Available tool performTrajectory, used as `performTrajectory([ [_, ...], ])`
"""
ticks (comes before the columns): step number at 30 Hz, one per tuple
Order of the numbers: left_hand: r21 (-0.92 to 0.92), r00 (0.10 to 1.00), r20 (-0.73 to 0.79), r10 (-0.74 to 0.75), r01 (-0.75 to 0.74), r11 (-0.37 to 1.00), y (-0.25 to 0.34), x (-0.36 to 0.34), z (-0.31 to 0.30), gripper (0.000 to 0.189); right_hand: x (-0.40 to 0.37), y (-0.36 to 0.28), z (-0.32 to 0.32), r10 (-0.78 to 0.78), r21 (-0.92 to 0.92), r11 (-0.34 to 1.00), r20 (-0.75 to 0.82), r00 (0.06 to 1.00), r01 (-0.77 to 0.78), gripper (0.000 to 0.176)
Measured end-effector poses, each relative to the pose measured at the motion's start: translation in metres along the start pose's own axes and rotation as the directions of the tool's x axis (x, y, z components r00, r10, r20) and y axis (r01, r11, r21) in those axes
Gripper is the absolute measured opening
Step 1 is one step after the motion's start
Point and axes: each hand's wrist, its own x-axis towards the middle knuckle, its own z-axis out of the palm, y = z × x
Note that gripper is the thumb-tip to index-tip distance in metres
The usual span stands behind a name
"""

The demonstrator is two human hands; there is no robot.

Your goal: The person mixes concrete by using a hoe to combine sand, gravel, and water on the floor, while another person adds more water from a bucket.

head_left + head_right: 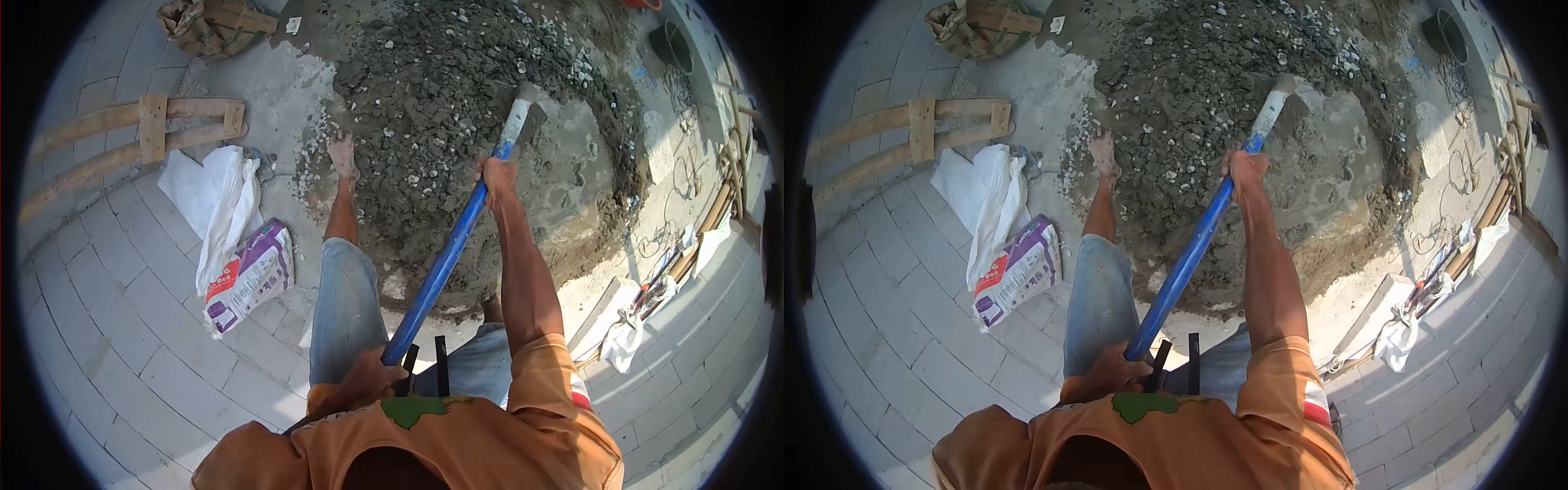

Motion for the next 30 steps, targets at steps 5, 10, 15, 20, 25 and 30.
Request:
performTrajectory([
  [5, 0.454, 0.991, -0.040, 0.126, -0.095, 0.886, -0.053, -0.040, -0.025, 0.029, -0.078, 0.048, -0.057, 0.150, 0.173, 0.975, -0.054, 0.987, -0.138, 0.009],
  [10, 0.810, 0.990, -0.096, 0.104, 0.017, 0.586, -0.113, -0.088, -0.065, 0.045, -0.159, 0.131, -0.085, 0.278, 0.535, 0.816, -0.029, 0.960, -0.220, 0.004],
  [15, 0.835, 0.963, -0.033, 0.268, -0.121, 0.537, -0.125, -0.070, -0.111, 0.026, -0.190, 0.096, -0.084, 0.278, 0.538, 0.819, -0.063, 0.958, -0.202, 0.004],
  [20, 0.794, 0.841, 0.109, 0.530, -0.394, 0.462, -0.016, 0.021, -0.066, 0.030, -0.119, -0.037, -0.107, -0.060, 0.565, 0.814, -0.154, 0.986, 0.138, 0.007],
  [25, 0.472, 0.811, 0.219, 0.542, -0.574, 0.669, 0.005, 0.106, 0.026, 0.044, 0.004, -0.098, -0.120, -0.187, 0.376, 0.905, -0.069, 0.980, 0.199, 0.005],
  [30, 0.316, 0.884, 0.362, 0.297, -0.416, 0.853, -0.011, 0.101, 0.019, 0.047, 0.052, -0.014, -0.072, 0.104, 0.095, 0.989, 0.078, 0.992, -0.111, 0.005],
])
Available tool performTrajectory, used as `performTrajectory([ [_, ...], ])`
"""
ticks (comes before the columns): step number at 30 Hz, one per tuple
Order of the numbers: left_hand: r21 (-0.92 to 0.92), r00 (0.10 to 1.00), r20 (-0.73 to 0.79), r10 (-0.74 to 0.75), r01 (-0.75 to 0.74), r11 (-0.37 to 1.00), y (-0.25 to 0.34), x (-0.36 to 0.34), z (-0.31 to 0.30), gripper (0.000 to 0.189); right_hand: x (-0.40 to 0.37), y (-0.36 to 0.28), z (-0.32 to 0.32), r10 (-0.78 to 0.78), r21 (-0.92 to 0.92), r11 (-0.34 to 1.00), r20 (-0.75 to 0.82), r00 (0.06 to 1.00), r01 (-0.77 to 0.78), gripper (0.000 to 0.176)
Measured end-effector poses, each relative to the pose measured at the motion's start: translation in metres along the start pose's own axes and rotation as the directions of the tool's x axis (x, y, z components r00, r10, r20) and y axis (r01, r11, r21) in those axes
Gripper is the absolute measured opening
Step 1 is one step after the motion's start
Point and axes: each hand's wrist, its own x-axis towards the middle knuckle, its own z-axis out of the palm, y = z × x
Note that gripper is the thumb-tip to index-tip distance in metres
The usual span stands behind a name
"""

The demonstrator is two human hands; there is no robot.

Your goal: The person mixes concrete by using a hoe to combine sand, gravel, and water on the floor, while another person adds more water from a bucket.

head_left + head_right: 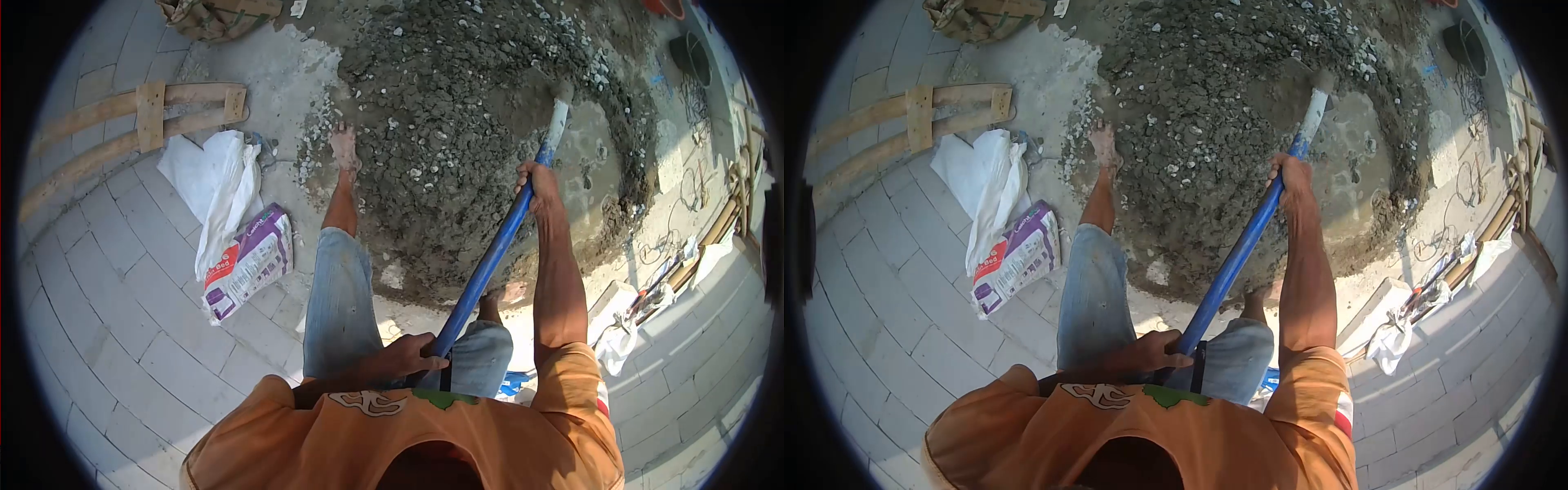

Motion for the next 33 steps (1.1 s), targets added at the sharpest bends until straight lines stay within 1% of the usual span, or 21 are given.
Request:
performTrajectory([
  [1, -0.055, 0.998, -0.010, 0.060, -0.060, 0.997, -0.005, -0.002, -0.013, 0.049, 0.004, 0.017, 0.013, 0.052, -0.007, 0.999, -0.032, 0.998, -0.053, 0.006],
  [2, -0.081, 0.989, -0.146, 0.021, -0.034, 0.996, -0.010, 0.006, -0.042, 0.048, 0.008, 0.025, 0.018, 0.063, -0.006, 0.998, -0.024, 0.998, -0.063, 0.006],
  [3, -0.093, 0.953, -0.301, 0.000, -0.030, 0.995, -0.011, 0.018, -0.077, 0.048, -0.002, 0.027, 0.027, 0.079, -0.055, 0.995, -0.087, 0.993, -0.084, 0.006],
  [4, -0.252, 0.908, -0.418, -0.002, -0.113, 0.961, -0.002, 0.031, -0.113, 0.048, -0.007, 0.033, 0.034, 0.095, -0.111, 0.987, -0.151, 0.984, -0.113, 0.007],
  [5, -0.239, 0.866, -0.499, 0.007, -0.146, 0.960, 0.011, 0.054, -0.152, 0.051, -0.003, 0.045, 0.038, 0.070, -0.099, 0.991, -0.168, 0.983, -0.087, 0.009],
  [6, -0.155, 0.794, -0.606, 0.054, -0.185, 0.970, 0.025, 0.083, -0.185, 0.056, -0.005, 0.052, 0.042, 0.088, -0.095, 0.990, -0.177, 0.980, -0.106, 0.009],
  [8, -0.081, 0.733, -0.679, 0.046, -0.136, 0.987, 0.057, 0.141, -0.238, 0.070, -0.006, 0.047, 0.055, 0.059, -0.107, 0.991, -0.218, 0.974, -0.084, 0.009],
  [10, -0.019, 0.733, -0.680, 0.000, -0.018, 1.000, 0.047, 0.208, -0.280, 0.071, -0.001, 0.036, 0.055, 0.094, -0.094, 0.988, -0.230, 0.969, -0.118, 0.009],
  [11, -0.015, 0.744, -0.668, -0.008, -0.003, 1.000, 0.050, 0.230, -0.290, 0.071, -0.001, 0.028, 0.053, 0.081, -0.082, 0.992, -0.196, 0.977, -0.099, 0.008],
  [14, -0.048, 0.756, -0.651, -0.068, 0.048, 0.998, 0.057, 0.280, -0.280, 0.061, 0.011, 0.007, 0.037, 0.077, -0.140, 0.985, -0.144, 0.987, -0.097, 0.010],
  [16, -0.117, 0.725, -0.684, -0.085, 0.006, 0.993, 0.062, 0.290, -0.270, 0.049, 0.014, 0.001, 0.036, 0.091, -0.128, 0.985, -0.164, 0.982, -0.113, 0.009],
  [18, -0.144, 0.654, -0.755, -0.050, -0.090, 0.986, 0.050, 0.302, -0.262, 0.034, 0.012, 0.001, 0.033, 0.086, -0.102, 0.989, -0.183, 0.979, -0.106, 0.009],
  [20, -0.038, 0.653, -0.755, 0.064, -0.141, 0.989, 0.033, 0.309, -0.265, 0.024, 0.012, 0.002, 0.031, 0.059, -0.086, 0.993, -0.175, 0.983, -0.075, 0.010],
  [22, -0.001, 0.668, -0.713, 0.212, -0.303, 0.953, 0.039, 0.297, -0.254, 0.017, 0.009, -0.001, 0.029, 0.052, -0.065, 0.996, -0.195, 0.980, -0.065, 0.010],
  [23, 0.009, 0.677, -0.702, 0.219, -0.300, 0.954, 0.044, 0.288, -0.248, 0.017, 0.006, -0.004, 0.027, 0.067, -0.071, 0.994, -0.184, 0.981, -0.081, 0.010],
  [25, -0.059, 0.677, -0.680, 0.283, -0.435, 0.898, 0.066, 0.257, -0.232, 0.015, 0.005, -0.004, 0.029, 0.087, -0.063, 0.993, -0.181, 0.980, -0.100, 0.010],
  [27, -0.062, 0.636, -0.684, 0.358, -0.540, 0.840, 0.094, 0.209, -0.218, 0.015, 0.014, 0.005, 0.027, 0.064, 0.004, 0.998, -0.174, 0.983, -0.064, 0.010],
  [29, 0.017, 0.570, -0.706, 0.420, -0.580, 0.815, 0.114, 0.150, -0.221, 0.015, 0.025, 0.012, 0.025, 0.048, -0.017, 0.999, -0.195, 0.980, -0.052, 0.011],
  [30, 0.113, 0.488, -0.750, 0.447, -0.572, 0.813, 0.111, 0.119, -0.235, 0.016, 0.026, 0.012, 0.025, 0.034, -0.052, 0.998, -0.197, 0.980, -0.045, 0.014],
  [31, 0.171, 0.400, -0.817, 0.416, -0.520, 0.837, 0.114, 0.087, -0.240, 0.017, 0.024, 0.010, 0.026, 0.036, -0.058, 0.997, -0.213, 0.976, -0.049, 0.016],
  [33, 0.271, 0.273, -0.890, 0.367, -0.332, 0.904, 0.083, 0.022, -0.271, 0.018, 0.029, 0.013, 0.024, 0.025, -0.052, 0.998, -0.203, 0.979, -0.036, 0.017],
])
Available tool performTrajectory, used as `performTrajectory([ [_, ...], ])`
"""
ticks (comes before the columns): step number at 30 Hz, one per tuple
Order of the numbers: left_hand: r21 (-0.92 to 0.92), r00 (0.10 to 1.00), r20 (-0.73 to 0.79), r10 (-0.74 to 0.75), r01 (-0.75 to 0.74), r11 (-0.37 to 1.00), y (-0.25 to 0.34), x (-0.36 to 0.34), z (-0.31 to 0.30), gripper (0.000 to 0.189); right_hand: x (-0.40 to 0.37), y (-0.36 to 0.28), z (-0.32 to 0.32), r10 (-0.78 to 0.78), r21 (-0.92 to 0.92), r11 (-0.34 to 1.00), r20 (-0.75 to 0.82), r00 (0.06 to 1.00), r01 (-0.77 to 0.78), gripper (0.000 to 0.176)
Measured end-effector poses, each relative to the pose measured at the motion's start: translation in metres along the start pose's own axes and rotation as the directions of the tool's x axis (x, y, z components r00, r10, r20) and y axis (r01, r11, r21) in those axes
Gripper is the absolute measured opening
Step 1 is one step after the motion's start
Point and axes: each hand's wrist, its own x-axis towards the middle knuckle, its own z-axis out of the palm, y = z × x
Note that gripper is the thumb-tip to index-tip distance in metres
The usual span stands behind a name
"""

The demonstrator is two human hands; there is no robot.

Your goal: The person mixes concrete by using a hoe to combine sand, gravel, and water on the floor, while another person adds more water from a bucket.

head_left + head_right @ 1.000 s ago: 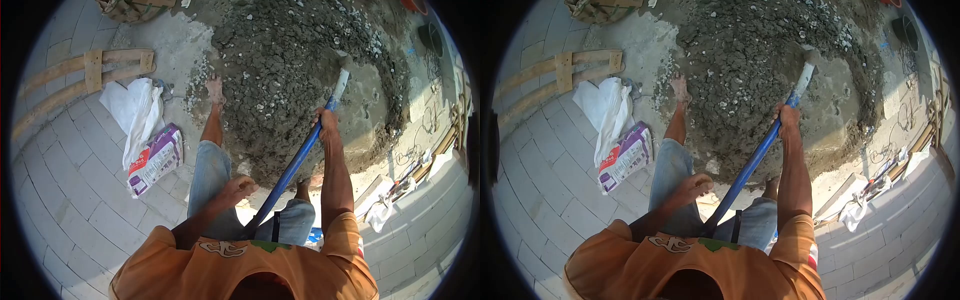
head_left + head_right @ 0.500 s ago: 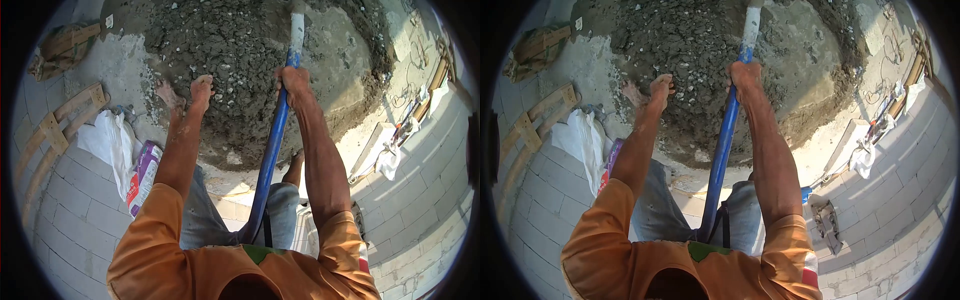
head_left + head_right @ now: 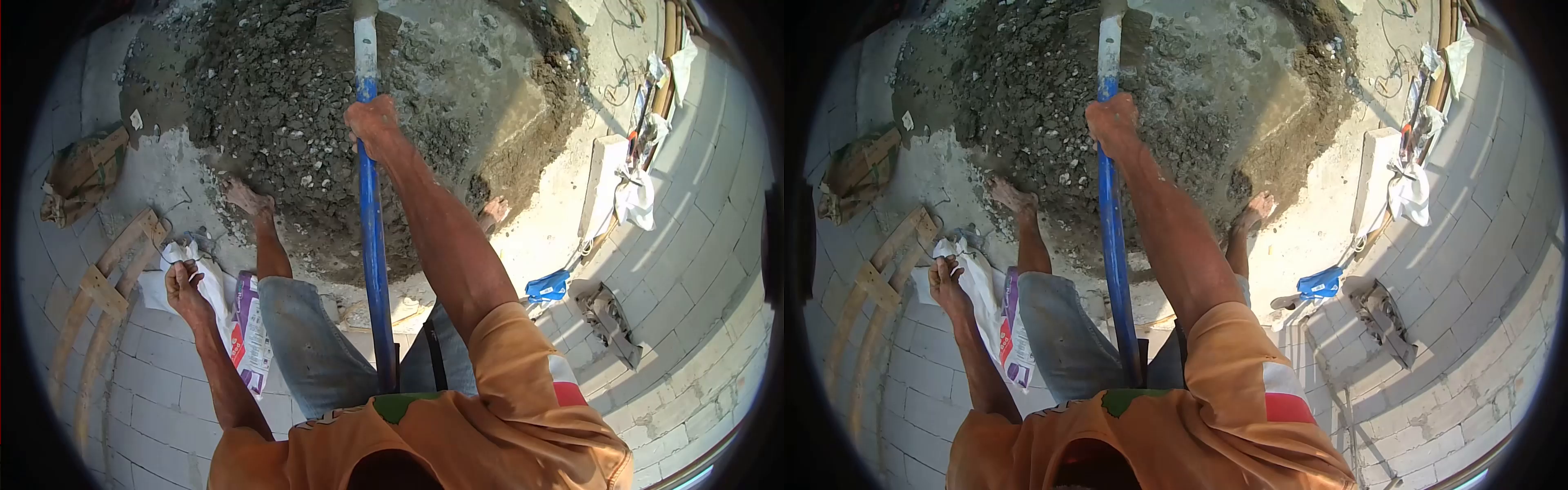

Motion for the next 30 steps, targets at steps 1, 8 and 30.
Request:
performTrajectory([
  [1, 0.113, 0.997, -0.072, -0.010, 0.018, 0.993, -0.017, -0.006, -0.041, 0.018, 0.003, 0.003, 0.001, -0.006, 0.001, 1.000, 0.011, 1.000, 0.006, 0.018],
  [8, 0.751, 0.690, -0.123, -0.713, 0.534, 0.388, -0.121, -0.176, -0.188, 0.069, -0.010, -0.008, 0.001, -0.009, 0.031, 0.999, 0.001, 1.000, 0.009, 0.008],
  [30, 0.657, 0.766, 0.471, -0.437, 0.025, 0.753, 0.043, -0.300, 0.085, 0.037, -0.004, 0.002, 0.020, -0.125, 0.117, 0.987, 0.133, 0.983, 0.110, 0.007],
])
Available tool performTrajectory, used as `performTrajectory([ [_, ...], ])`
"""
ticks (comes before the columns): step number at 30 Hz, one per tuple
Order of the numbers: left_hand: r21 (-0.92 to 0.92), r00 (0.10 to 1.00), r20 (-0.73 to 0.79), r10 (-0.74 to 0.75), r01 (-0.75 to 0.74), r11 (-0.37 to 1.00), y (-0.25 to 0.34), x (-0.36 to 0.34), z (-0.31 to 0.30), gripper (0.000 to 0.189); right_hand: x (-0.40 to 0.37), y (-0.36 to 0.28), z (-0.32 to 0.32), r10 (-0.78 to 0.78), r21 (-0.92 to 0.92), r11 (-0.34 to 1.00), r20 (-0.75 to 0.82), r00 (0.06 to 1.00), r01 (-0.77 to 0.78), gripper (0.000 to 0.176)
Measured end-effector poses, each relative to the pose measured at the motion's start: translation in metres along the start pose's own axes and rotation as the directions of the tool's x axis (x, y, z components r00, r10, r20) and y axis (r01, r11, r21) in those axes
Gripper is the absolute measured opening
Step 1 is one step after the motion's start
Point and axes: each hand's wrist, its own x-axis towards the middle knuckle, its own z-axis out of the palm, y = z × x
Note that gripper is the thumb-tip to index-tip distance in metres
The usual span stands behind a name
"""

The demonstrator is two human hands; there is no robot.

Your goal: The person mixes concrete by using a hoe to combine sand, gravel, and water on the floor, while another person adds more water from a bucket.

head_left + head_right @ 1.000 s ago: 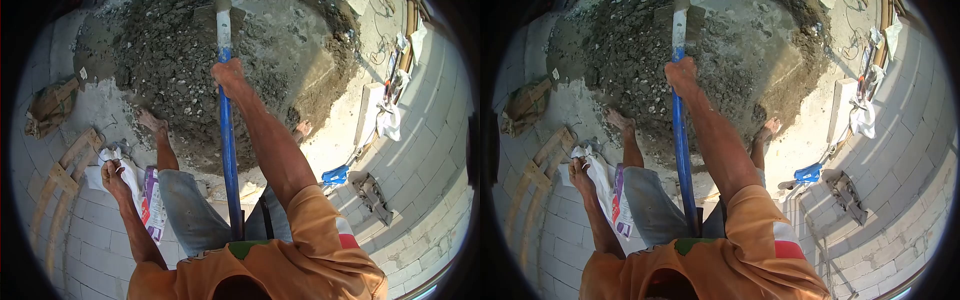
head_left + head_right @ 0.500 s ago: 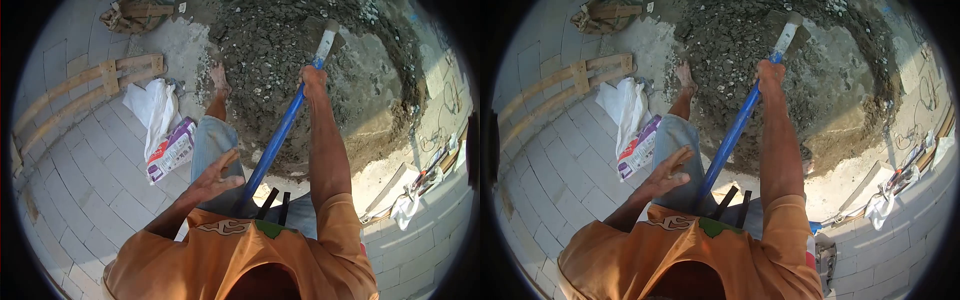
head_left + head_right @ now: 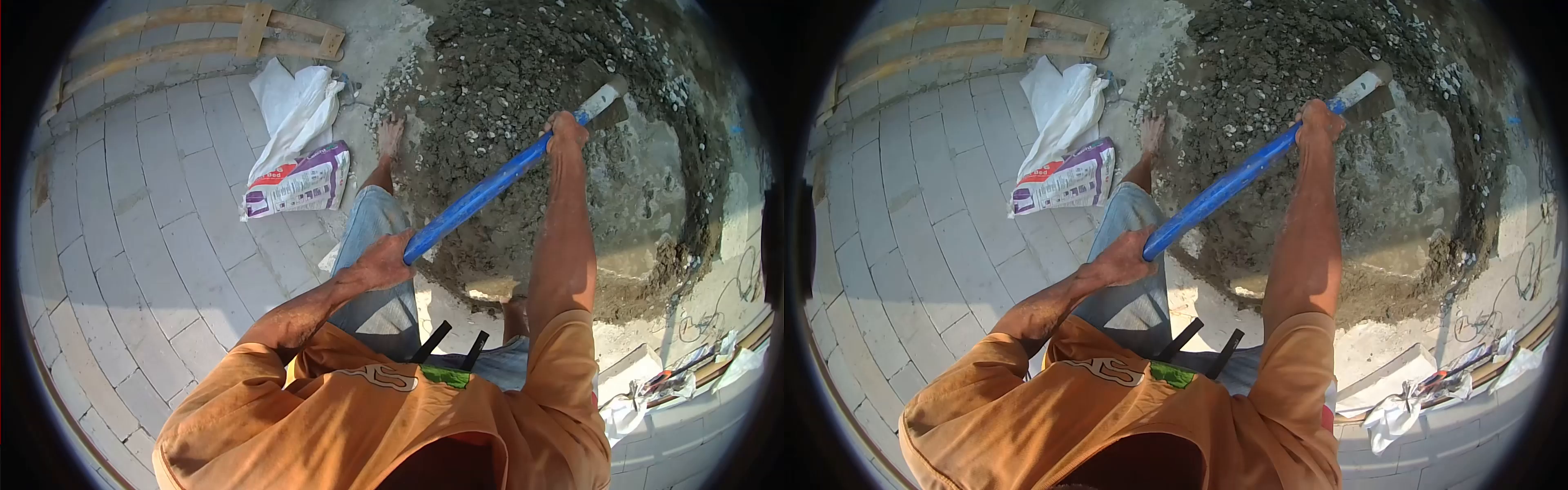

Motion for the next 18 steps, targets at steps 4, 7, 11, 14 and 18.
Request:
performTrajectory([
  [4, -0.127, 0.991, 0.126, 0.036, -0.020, 0.992, -0.004, 0.008, -0.019, 0.043, 0.009, 0.007, 0.000, -0.003, -0.018, 1.000, -0.056, 0.998, 0.002, 0.006],
  [7, -0.570, 0.910, 0.376, 0.175, 0.078, 0.818, -0.034, 0.018, -0.022, 0.048, 0.009, 0.010, 0.003, -0.041, -0.010, 0.999, -0.034, 0.999, 0.041, 0.005],
  [11, -0.742, 0.789, 0.554, 0.267, 0.322, 0.588, -0.139, 0.023, 0.021, 0.033, -0.037, 0.058, 0.016, -0.102, -0.217, 0.973, -0.082, 0.991, 0.083, 0.005],
  [14, -0.749, 0.785, 0.548, 0.288, 0.308, 0.586, -0.170, -0.023, 0.031, 0.032, -0.083, 0.093, 0.017, -0.108, -0.295, 0.953, -0.098, 0.989, 0.075, 0.006],
  [18, -0.728, 0.790, 0.532, 0.305, 0.243, 0.641, -0.196, -0.064, 0.021, 0.031, -0.120, 0.132, -0.013, -0.004, -0.157, 0.987, -0.144, 0.990, -0.019, 0.005],
])
